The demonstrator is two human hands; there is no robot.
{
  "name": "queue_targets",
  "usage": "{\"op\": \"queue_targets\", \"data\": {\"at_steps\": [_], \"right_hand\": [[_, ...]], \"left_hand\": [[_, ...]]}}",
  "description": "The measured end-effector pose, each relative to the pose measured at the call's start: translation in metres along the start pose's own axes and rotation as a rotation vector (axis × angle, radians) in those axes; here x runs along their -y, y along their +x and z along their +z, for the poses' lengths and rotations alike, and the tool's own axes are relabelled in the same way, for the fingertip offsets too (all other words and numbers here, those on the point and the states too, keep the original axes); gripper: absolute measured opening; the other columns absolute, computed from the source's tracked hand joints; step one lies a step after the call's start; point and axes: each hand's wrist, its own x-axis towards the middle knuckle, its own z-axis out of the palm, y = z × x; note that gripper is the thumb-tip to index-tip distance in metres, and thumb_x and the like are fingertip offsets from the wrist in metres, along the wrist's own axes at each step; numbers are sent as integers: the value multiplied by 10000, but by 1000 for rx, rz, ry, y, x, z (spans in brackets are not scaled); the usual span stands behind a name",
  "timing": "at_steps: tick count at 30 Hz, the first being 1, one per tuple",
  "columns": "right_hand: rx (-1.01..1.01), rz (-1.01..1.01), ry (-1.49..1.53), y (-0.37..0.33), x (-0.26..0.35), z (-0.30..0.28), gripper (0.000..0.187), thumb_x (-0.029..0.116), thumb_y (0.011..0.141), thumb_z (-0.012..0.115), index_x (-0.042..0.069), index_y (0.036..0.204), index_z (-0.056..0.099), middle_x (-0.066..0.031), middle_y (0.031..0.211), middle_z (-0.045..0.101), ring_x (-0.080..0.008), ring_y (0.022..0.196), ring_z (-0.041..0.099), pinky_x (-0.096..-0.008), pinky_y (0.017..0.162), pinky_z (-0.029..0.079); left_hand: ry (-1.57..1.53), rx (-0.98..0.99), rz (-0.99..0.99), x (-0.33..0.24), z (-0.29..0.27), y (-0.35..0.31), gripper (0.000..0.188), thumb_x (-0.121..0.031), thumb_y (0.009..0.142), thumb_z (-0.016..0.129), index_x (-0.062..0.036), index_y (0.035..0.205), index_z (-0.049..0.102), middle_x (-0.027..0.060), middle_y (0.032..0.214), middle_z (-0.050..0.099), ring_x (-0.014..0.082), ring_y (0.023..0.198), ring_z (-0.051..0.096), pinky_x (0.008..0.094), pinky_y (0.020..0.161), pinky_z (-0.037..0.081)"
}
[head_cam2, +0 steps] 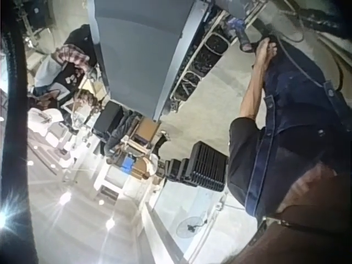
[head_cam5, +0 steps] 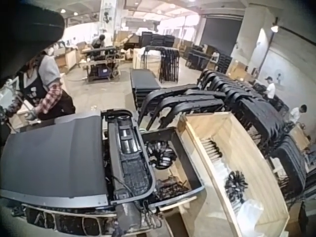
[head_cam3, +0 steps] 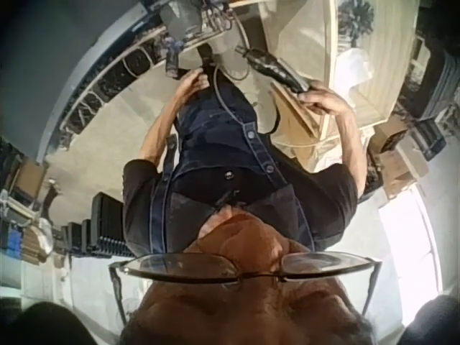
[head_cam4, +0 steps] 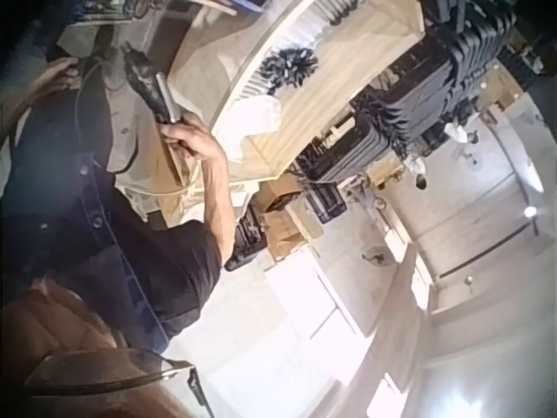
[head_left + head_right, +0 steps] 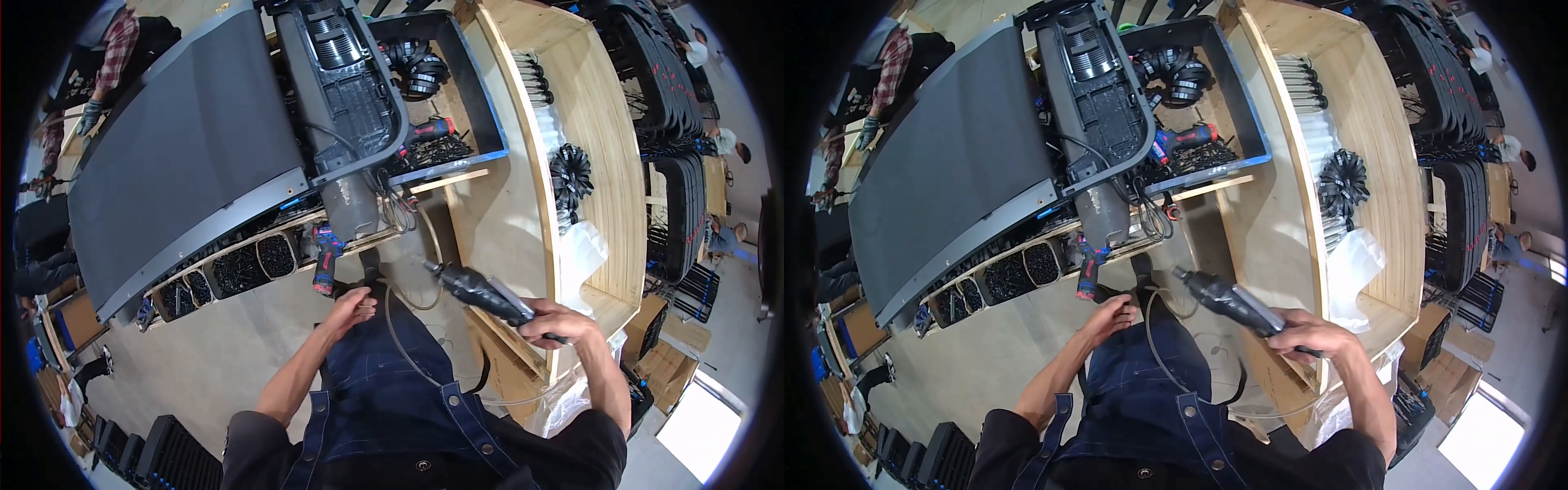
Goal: Assembling components of a treadmill unit in a factory.
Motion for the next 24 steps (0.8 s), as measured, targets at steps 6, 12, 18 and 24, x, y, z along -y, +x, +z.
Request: {"op": "queue_targets", "data": {"at_steps": [6, 12, 18, 24], "right_hand": [[-367, -15, -521, -4, 40, -40, 423, 177, 892, 687, -26, 1231, 536, -6, 699, 531, -92, 435, 481, -254, 398, 393], [-416, 203, -519, 178, 57, -159, 198, 222, 894, 693, 51, 931, 602, 22, 616, 532, -72, 444, 482, -249, 373, 351], [-349, 357, -357, 288, 106, -204, 254, 281, 943, 634, 131, 776, 515, 33, 580, 511, -54, 431, 450, -218, 375, 327], [-362, 407, -259, 336, 100, -213, 297, 372, 974, 603, 149, 796, 518, 34, 571, 536, -39, 404, 438, -211, 362, 316]], "left_hand": [[-2, -127, 60, -3, -35, -34, 412, -335, 1036, 547, -84, 1362, 528, 73, 1093, 683, 181, 910, 676, 326, 799, 560], [-64, -313, 148, 29, -70, -56, 477, -365, 1016, 562, -50, 1371, 518, 102, 1087, 668, 194, 882, 666, 328, 762, 558], [-200, -583, 84, 111, -128, -107, 544, -380, 1029, 503, -39, 1450, 450, 126, 1181, 638, 251, 960, 662, 366, 804, 578], [-318, -652, -16, 134, -128, -121, 505, -342, 1037, 483, -55, 1452, 451, 127, 1240, 627, 252, 998, 663, 385, 832, 583]]}}
